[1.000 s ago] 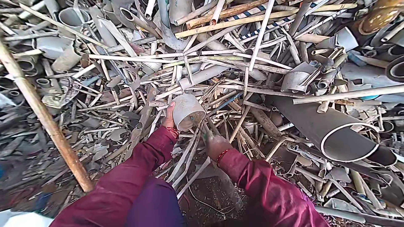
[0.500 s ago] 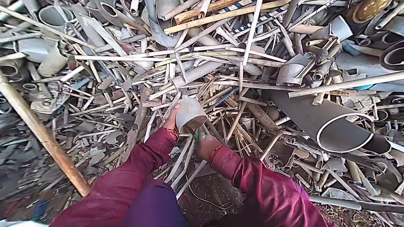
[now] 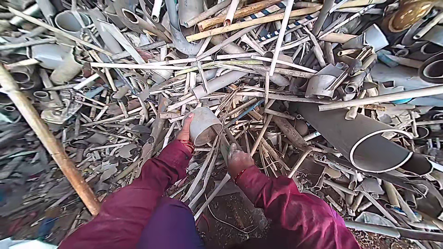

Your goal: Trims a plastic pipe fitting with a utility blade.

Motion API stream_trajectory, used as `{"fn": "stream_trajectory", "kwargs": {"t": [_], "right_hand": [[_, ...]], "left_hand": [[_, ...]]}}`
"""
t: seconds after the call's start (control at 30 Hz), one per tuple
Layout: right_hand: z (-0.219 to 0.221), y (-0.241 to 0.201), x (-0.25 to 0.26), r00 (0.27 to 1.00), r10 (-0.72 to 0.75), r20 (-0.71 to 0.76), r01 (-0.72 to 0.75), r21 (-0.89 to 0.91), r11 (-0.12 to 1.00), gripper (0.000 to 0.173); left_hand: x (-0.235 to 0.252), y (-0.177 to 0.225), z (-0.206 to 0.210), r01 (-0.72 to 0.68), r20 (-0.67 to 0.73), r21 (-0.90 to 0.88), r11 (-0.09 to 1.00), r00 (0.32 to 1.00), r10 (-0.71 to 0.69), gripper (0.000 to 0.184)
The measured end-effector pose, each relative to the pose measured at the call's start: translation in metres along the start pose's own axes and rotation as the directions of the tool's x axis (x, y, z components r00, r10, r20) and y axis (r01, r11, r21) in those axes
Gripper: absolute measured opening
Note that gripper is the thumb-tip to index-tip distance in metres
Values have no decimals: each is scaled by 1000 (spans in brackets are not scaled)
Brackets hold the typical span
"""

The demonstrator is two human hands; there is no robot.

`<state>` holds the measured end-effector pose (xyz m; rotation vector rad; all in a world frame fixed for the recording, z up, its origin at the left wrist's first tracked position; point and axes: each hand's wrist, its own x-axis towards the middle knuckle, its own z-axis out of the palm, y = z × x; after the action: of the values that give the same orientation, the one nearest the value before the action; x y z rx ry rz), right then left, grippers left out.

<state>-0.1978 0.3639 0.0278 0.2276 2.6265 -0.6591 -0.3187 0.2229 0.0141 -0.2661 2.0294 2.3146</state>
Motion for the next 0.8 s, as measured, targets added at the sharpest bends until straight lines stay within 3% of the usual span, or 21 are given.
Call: {"fn": "stream_trajectory", "kwargs": {"t": [0.1, 0.23, 0.37, 0.53, 0.67, 0.8], "right_hand": [[3, 1, 3, 977, -157, 143, 164, -39, 986, 50], [-1, 1, 1, 999, 37, -25, -39, -103, 994, 52], [10, 0, -1, 983, -104, 149, 117, -84, 990, 52], [8, -1, -5, 999, 48, -3, -48, -159, 986, 51], [13, -3, -6, 980, -97, 175, 113, -86, 990, 50], [6, -5, -6, 999, 42, 16, -39, -162, 986, 52]], "left_hand": [[1, 2, -3, -19, -30, -24, 1000, 999, 18, 53], [-3, 10, -5, 6, -62, 11, 1000, 998, -5, 54], [-8, 14, -5, 10, -75, -4, 1000, 997, -10, 55], [0, 11, -14, -19, -94, -31, 999, 995, 16, 53], [-8, 15, -14, -23, -79, -18, 1000, 997, 22, 52], [-3, 10, -16, 8, -88, -3, 1000, 996, -9, 55]]}}
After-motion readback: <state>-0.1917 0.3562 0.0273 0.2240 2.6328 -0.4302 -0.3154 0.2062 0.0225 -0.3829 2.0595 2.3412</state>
